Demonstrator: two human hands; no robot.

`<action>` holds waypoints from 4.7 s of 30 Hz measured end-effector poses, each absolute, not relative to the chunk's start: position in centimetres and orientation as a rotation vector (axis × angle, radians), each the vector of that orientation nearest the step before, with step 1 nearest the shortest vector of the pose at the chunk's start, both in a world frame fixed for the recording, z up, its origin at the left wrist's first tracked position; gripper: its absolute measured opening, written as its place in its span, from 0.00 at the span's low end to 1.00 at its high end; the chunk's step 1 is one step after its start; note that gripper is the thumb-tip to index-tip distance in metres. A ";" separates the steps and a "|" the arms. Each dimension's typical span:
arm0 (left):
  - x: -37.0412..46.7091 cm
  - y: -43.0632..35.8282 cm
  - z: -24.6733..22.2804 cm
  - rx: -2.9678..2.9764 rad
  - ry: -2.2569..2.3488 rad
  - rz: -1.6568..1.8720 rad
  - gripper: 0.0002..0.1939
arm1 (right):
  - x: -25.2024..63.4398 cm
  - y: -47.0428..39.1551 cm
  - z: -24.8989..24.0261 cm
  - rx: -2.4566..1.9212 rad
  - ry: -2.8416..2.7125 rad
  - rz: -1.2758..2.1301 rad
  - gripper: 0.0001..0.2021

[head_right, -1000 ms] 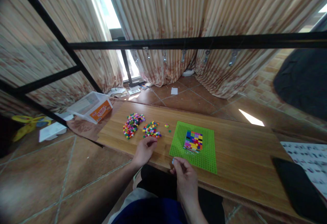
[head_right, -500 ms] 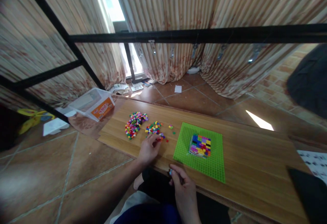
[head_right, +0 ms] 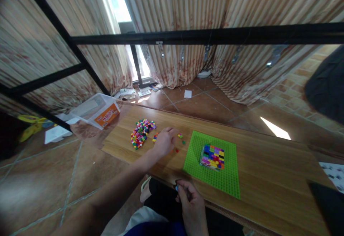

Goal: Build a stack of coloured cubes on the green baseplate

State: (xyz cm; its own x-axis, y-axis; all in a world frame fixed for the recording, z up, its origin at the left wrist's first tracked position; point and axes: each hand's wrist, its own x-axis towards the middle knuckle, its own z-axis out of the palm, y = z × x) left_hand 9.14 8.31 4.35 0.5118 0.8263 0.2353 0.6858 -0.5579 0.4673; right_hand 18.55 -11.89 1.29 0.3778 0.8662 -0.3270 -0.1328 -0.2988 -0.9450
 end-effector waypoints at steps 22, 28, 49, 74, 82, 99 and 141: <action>3.2 0.1 2.8 1.374 1.218 0.967 0.07 | 17.6 -4.3 2.9 -1.888 -1.645 0.406 0.12; 2.5 -0.8 4.0 0.944 1.226 0.963 0.15 | 17.8 -3.5 2.6 -1.859 -1.605 0.407 0.13; 6.2 -5.2 3.9 0.715 1.136 1.022 0.07 | 16.7 -8.2 2.7 -1.475 -0.537 0.885 0.21; 5.2 -0.7 2.6 1.716 1.218 0.978 0.10 | 18.6 -5.7 1.5 -1.611 -1.029 0.797 0.16; 7.3 -2.3 5.4 0.892 0.925 0.759 0.15 | 18.4 -7.3 2.9 -1.369 -0.865 0.847 0.12; 12.5 -2.9 6.1 1.204 0.974 0.687 0.10 | 26.6 -10.5 5.1 -1.657 -1.428 0.088 0.11; 18.3 0.8 5.6 1.622 1.290 0.673 0.15 | 29.2 -6.8 2.5 -1.773 -0.827 0.245 0.23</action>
State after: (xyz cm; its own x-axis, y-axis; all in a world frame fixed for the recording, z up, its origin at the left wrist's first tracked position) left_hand 18.31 0.75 5.60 0.2992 0.9460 -0.1246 0.4393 -0.0206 0.8981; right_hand 29.19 -6.78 2.48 0.7341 0.6386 0.2307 0.4100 -0.1461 -0.9003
